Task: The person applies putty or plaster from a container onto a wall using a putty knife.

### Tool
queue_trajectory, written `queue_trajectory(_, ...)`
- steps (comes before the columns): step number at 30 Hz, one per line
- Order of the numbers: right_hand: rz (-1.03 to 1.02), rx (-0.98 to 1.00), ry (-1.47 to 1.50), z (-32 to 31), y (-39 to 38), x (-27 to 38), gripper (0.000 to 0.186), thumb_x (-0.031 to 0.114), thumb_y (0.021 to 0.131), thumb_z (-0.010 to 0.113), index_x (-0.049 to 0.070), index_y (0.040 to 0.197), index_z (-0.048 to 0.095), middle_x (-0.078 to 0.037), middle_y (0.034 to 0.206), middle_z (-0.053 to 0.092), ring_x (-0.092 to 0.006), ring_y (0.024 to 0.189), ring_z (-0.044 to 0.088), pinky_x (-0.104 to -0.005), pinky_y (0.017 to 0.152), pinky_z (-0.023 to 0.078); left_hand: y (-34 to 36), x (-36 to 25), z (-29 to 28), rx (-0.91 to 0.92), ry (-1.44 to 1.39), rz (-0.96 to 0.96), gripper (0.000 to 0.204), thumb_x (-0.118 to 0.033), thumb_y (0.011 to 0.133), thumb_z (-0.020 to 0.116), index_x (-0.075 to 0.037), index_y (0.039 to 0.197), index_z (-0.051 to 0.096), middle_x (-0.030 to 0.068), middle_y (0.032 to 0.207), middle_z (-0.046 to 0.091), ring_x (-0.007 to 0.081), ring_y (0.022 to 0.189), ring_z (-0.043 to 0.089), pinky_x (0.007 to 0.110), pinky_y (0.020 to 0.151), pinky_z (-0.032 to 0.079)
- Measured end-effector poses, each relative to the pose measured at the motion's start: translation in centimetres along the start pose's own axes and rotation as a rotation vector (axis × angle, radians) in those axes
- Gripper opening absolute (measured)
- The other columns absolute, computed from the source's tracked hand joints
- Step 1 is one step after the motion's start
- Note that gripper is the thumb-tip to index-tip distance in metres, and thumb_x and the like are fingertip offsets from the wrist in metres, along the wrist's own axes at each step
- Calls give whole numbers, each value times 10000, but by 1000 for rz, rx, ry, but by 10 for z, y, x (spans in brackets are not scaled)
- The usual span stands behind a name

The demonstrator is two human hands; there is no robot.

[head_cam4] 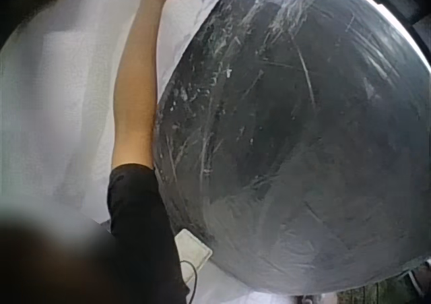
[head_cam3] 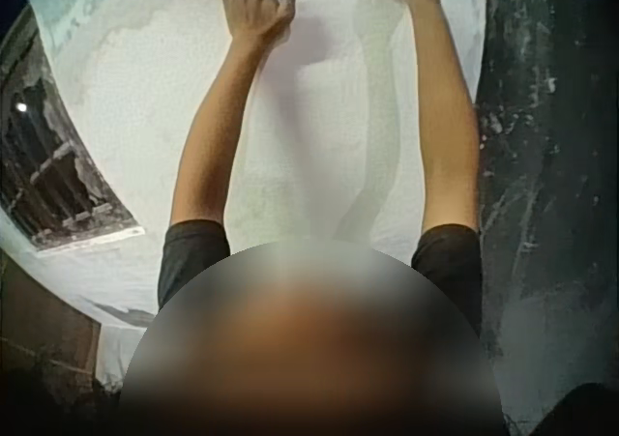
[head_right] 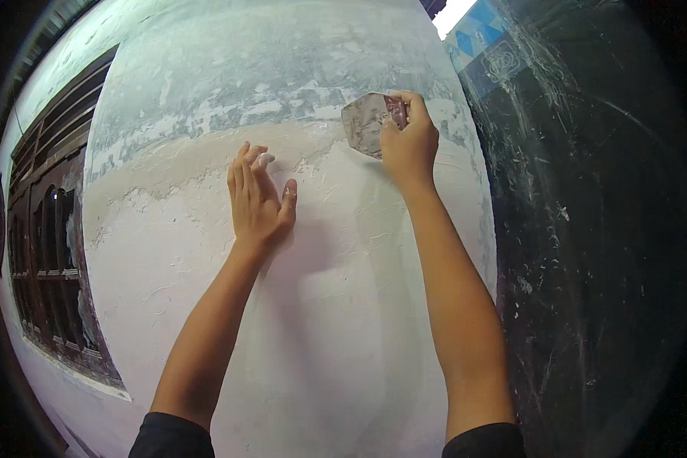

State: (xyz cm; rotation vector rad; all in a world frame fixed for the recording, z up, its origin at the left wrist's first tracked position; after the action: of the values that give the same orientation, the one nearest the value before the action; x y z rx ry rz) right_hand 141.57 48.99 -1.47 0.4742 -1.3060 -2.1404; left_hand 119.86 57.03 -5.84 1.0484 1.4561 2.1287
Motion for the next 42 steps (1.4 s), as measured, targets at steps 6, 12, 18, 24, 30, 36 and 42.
queue_trajectory(6, -266, 138, -278, -10, -23, 22, 146, 21, 860, 534, 48, 1001, 511, -217, 905, 644, -403, 813, 643, -459, 643, 499, -1, 0, -1, 0, 18, 6, 434, -192, 839, 576, -35, 1200, 395, 170, 1298, 410, 383, 1329, 297, 528, 1106, 186)
queue_trajectory(12, -455, 214, -343, 3, -47, -9, 179, -25, 850, 484, 28, 1020, 497, -189, 1064, 643, -377, 917, 643, -446, 723, 549, -1, 0, -1, -2, 10, 9, 431, -193, 843, 565, -38, 1204, 388, 177, 1285, 422, 387, 1314, 316, 526, 1106, 181)
queue_trajectory(18, -643, 295, -584, 16, -59, -22, 196, -12, 825, 523, 19, 1019, 517, -230, 1239, 563, -383, 1112, 582, -436, 908, 509, 1, -2, -1, -25, -6, 19, 438, -196, 835, 570, -51, 1203, 383, 174, 1262, 438, 384, 1295, 333, 520, 1093, 191)
queue_trajectory(24, -631, 372, -782, 7, -68, -20, 137, 15, 827, 549, 24, 963, 539, -225, 1216, 561, -384, 1182, 533, -426, 938, 494, 1, -2, -1, -17, -8, 0, 432, -189, 824, 578, -54, 1190, 394, 172, 1249, 444, 381, 1280, 347, 513, 1087, 196)
queue_trajectory(30, -520, 154, -666, -45, -80, -19, 151, 17, 813, 576, 31, 963, 581, -193, 1090, 623, -287, 1052, 622, -390, 868, 514, 1, -1, 1, -20, 16, 10, 451, -174, 811, 585, -53, 1198, 390, 168, 1254, 445, 378, 1293, 336, 515, 1088, 194)
queue_trajectory(36, -210, 32, -236, -34, -21, 7, 438, -63, 788, 510, 15, 1217, 554, -219, 1076, 623, -377, 1007, 602, -421, 895, 463, 5, -10, 4, 100, 58, 160, 435, -177, 806, 581, -48, 1188, 420, 171, 1287, 409, 380, 1314, 310, 537, 1087, 188)
queue_trajectory(42, -18, 235, -123, 10, 23, -16, 603, -16, 759, 509, 17, 1360, 472, -242, 1095, 622, -368, 1056, 590, -385, 937, 442, 8, -25, 17, 75, 51, 118, 443, -198, 804, 588, -43, 1188, 429, 169, 1286, 404, 375, 1318, 300, 516, 1083, 201)
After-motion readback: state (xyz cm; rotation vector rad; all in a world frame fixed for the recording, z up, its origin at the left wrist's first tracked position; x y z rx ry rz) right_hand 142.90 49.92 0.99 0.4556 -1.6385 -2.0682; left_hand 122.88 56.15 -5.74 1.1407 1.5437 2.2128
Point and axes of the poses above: each hand's wrist, its own y-axis towards the middle knuckle, its own z-axis out of the palm, x = y × z, the point moved 1 cm from there along y, towards the middle knuckle
